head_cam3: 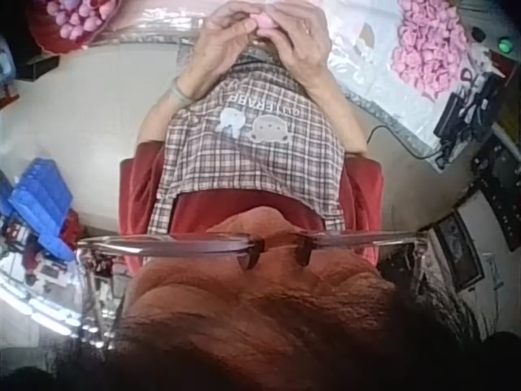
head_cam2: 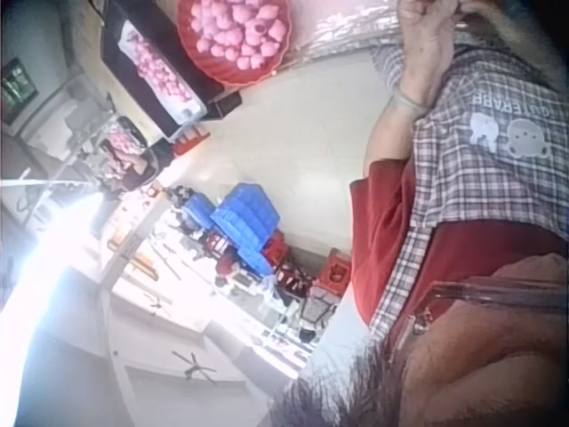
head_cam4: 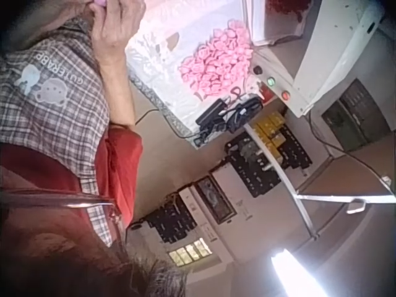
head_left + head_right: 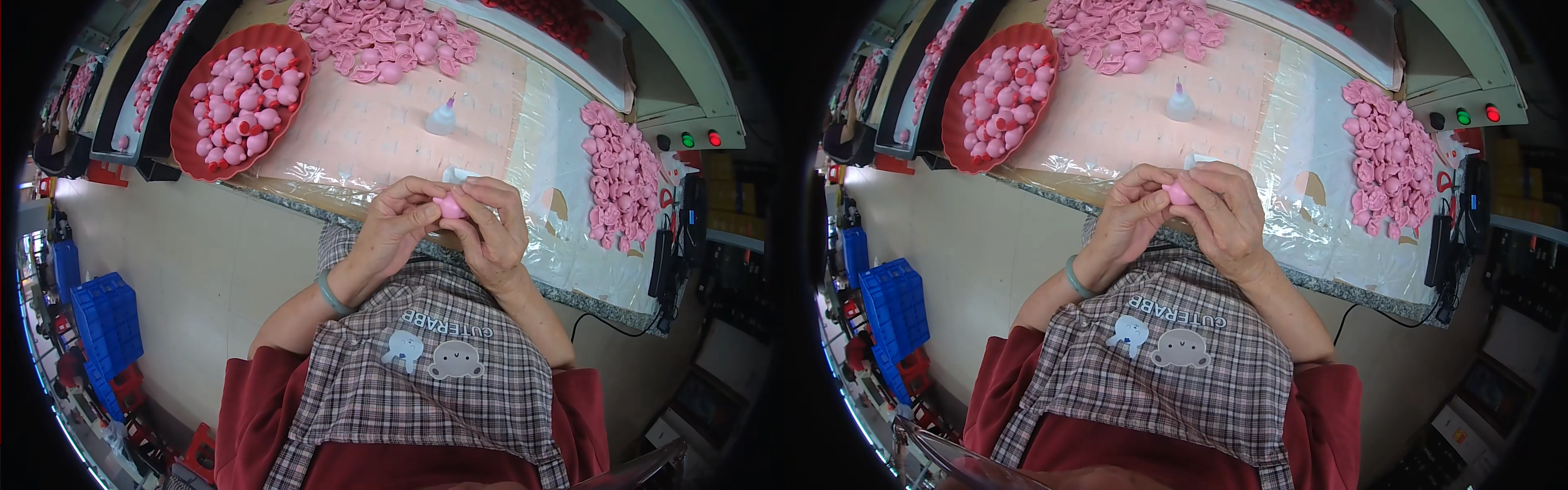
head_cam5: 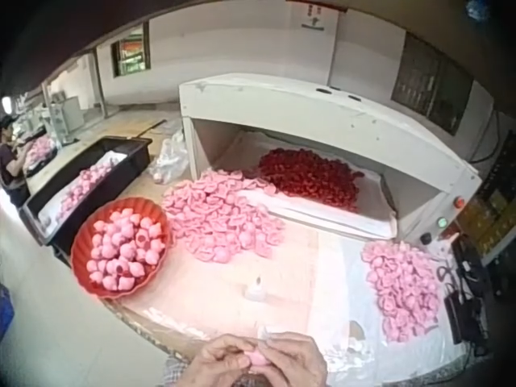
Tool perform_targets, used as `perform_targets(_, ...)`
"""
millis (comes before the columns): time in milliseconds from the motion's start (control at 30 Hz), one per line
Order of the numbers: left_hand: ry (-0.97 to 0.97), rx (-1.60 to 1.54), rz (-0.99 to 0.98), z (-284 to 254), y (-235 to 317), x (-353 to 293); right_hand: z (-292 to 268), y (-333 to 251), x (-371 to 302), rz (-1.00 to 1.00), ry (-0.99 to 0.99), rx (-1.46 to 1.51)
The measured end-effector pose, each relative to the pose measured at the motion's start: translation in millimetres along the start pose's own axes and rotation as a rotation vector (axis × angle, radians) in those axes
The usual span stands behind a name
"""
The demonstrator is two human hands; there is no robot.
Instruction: The recorder is applying glue from a bottle to small pink toy components and assembling them.
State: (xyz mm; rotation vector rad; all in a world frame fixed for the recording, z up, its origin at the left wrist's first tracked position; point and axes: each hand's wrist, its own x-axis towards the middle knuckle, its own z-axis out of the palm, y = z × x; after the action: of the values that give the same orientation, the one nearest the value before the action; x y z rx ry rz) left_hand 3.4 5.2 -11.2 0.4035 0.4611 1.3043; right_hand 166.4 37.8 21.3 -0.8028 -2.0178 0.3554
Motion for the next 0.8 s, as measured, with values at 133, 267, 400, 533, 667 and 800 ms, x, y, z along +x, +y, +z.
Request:
perform_targets(133, -0.01, 0.022, 0.005, -1.8, -1.3, 0.4, -0.3, 0.4, 2.1, -0.022, 0.008, -0.017)
perform_targets(267, -0.007, 0.024, 0.006, -1.8, -0.9, 0.4, 0.2, 1.3, 1.9, -0.031, 0.009, -0.024)
perform_targets(400, -0.003, 0.024, -0.003, -1.8, -0.4, 0.0, 0.7, 0.8, 2.3, -0.037, 0.014, -0.024)
perform_targets(533, 0.008, 0.025, -0.001, 0.8, 0.3, 0.1, 0.1, 1.6, 2.8, -0.045, 0.011, -0.033)
perform_targets(667, 0.012, -0.017, -0.004, 4.1, 3.4, 1.3, -8.9, 7.5, 11.0, -0.032, -0.054, -0.009)
perform_targets(800, -0.032, 0.173, 0.004, 8.1, 4.4, 0.9, -24.9, 11.9, 21.9, -0.028, -0.23, 0.035)
